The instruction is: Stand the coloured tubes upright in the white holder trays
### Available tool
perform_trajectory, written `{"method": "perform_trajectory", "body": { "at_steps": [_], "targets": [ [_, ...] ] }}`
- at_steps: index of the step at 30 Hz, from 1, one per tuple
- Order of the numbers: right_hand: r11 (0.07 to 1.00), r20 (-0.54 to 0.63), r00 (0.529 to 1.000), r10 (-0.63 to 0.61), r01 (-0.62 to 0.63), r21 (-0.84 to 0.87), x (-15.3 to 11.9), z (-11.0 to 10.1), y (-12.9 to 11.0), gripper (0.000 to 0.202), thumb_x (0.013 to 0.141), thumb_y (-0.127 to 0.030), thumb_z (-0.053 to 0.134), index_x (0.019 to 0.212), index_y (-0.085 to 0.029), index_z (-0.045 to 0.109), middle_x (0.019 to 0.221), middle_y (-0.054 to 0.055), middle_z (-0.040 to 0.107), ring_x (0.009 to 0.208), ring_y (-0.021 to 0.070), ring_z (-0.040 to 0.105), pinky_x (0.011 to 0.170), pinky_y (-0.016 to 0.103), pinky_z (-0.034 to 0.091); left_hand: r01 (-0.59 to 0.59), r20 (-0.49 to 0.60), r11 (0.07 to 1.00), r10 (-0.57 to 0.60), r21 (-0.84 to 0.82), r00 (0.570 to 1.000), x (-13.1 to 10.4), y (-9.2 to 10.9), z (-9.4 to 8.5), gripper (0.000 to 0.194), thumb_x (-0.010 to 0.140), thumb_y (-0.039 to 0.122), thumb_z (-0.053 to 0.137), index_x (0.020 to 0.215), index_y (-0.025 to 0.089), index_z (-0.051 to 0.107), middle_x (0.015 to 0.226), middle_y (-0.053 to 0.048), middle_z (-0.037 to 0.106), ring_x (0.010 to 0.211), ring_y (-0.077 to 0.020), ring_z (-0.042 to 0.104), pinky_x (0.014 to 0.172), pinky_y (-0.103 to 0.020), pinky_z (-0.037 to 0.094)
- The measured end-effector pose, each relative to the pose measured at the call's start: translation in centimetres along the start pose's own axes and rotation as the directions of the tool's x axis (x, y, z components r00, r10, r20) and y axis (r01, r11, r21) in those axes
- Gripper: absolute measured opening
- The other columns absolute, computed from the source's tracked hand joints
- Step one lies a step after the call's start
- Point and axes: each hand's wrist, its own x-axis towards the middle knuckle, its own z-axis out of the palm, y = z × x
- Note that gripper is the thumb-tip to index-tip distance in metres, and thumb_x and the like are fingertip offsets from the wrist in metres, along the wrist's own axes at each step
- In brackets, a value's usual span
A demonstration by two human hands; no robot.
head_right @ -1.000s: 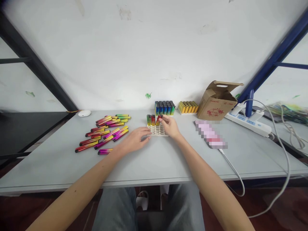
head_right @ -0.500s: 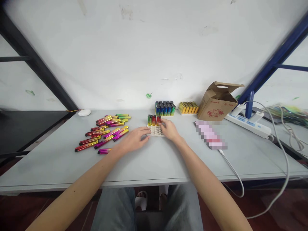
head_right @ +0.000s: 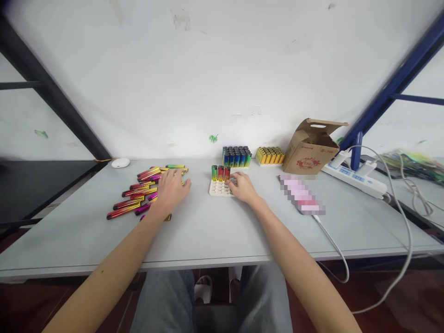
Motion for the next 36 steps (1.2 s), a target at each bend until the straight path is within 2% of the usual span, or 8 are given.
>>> {"method": "perform_trajectory", "body": {
  "at_steps": [3, 6, 10, 14, 17, 25, 30, 36],
  "targets": [
    [1.000, 0.001, 1.000, -0.009, 0.009, -0.005, -0.1, 0.0, 0.0, 0.030, 0.089, -0.033, 0.051, 0.106, -0.014, 0.067, 0.111, 0.013, 0.067, 0.108, 0.0272, 0.057, 0.097, 0.037, 0.041, 0.010, 0.069, 1.000, -0.012, 0.030, 0.998, 0.3, -0.4, 0.2, 0.038, 0.089, 0.031, 0.047, 0.118, 0.011, 0.059, 0.119, -0.019, 0.060, 0.121, -0.0329, 0.050, 0.100, -0.044, 0.041],
    [1.000, 0.004, 1.000, -0.015, 0.015, -0.007, -0.2, -0.1, -0.1, 0.033, 0.091, -0.036, 0.049, 0.107, -0.014, 0.067, 0.112, 0.014, 0.066, 0.109, 0.0282, 0.057, 0.098, 0.039, 0.041, 0.027, 0.039, 1.000, -0.027, 0.008, 0.999, 1.0, -1.5, 0.0, 0.038, 0.090, 0.032, 0.044, 0.119, 0.012, 0.058, 0.122, -0.019, 0.058, 0.124, -0.0331, 0.048, 0.103, -0.046, 0.038],
    [0.999, 0.022, 0.999, -0.028, 0.028, -0.027, -0.3, -0.2, -0.3, 0.038, 0.090, -0.041, 0.050, 0.112, -0.014, 0.065, 0.116, 0.015, 0.065, 0.112, 0.0293, 0.056, 0.099, 0.039, 0.040, 0.171, -0.042, 0.985, -0.170, 0.020, 0.985, 2.0, -4.1, -0.1, 0.038, 0.091, 0.027, 0.040, 0.122, 0.011, 0.056, 0.123, -0.021, 0.057, 0.126, -0.0348, 0.046, 0.105, -0.051, 0.035],
    [0.996, 0.054, 0.998, -0.028, 0.032, -0.078, -0.4, -0.2, -0.5, 0.040, 0.090, -0.045, 0.049, 0.110, -0.013, 0.064, 0.112, 0.016, 0.064, 0.108, 0.0305, 0.056, 0.095, 0.040, 0.042, 0.261, 0.042, 0.964, -0.263, 0.044, 0.964, 2.3, -5.8, 0.4, 0.038, 0.093, 0.024, 0.034, 0.122, 0.012, 0.056, 0.129, -0.022, 0.057, 0.129, -0.0347, 0.044, 0.109, -0.060, 0.027],
    [0.996, 0.049, 0.998, -0.028, 0.032, -0.077, -0.4, -0.2, -0.3, 0.042, 0.090, -0.045, 0.048, 0.111, -0.013, 0.064, 0.112, 0.016, 0.064, 0.108, 0.0301, 0.056, 0.094, 0.040, 0.042, 0.245, 0.055, 0.968, -0.247, 0.049, 0.967, 2.2, -5.9, 0.7, 0.040, 0.094, 0.021, 0.031, 0.124, 0.013, 0.056, 0.131, -0.020, 0.057, 0.128, -0.0336, 0.046, 0.111, -0.064, 0.021],
    [0.998, 0.043, 0.998, -0.037, 0.039, -0.046, -0.3, -0.1, 0.1, 0.042, 0.090, -0.044, 0.048, 0.115, -0.012, 0.063, 0.114, 0.016, 0.063, 0.111, 0.0297, 0.055, 0.099, 0.041, 0.041, 0.241, 0.065, 0.970, -0.244, 0.044, 0.968, 2.4, -5.4, 0.3, 0.036, 0.092, 0.018, 0.037, 0.116, 0.018, 0.064, 0.127, -0.016, 0.058, 0.122, -0.0347, 0.050, 0.109, -0.060, 0.024],
    [0.999, -0.020, 1.000, 0.016, -0.015, 0.042, -0.5, -0.1, -0.1, 0.045, 0.089, -0.045, 0.051, 0.120, -0.014, 0.060, 0.133, 0.017, 0.050, 0.125, 0.0292, 0.049, 0.106, 0.041, 0.038, 0.229, 0.046, 0.973, -0.231, 0.033, 0.972, 2.3, -5.2, 0.2, 0.035, 0.091, 0.017, 0.038, 0.115, 0.020, 0.063, 0.124, -0.016, 0.059, 0.116, -0.0322, 0.055, 0.109, -0.062, 0.020],
    [0.994, -0.076, 0.995, 0.063, -0.055, 0.098, -0.5, -0.2, -0.3, 0.043, 0.087, -0.045, 0.053, 0.119, -0.016, 0.060, 0.135, 0.018, 0.045, 0.132, 0.0298, 0.043, 0.111, 0.045, 0.033, 0.211, 0.089, 0.976, -0.214, 0.046, 0.973, 2.4, -4.9, -0.1, 0.036, 0.089, 0.018, 0.042, 0.118, 0.020, 0.063, 0.115, -0.013, 0.067, 0.114, -0.0342, 0.054, 0.100, -0.050, 0.038]
  ]
}}
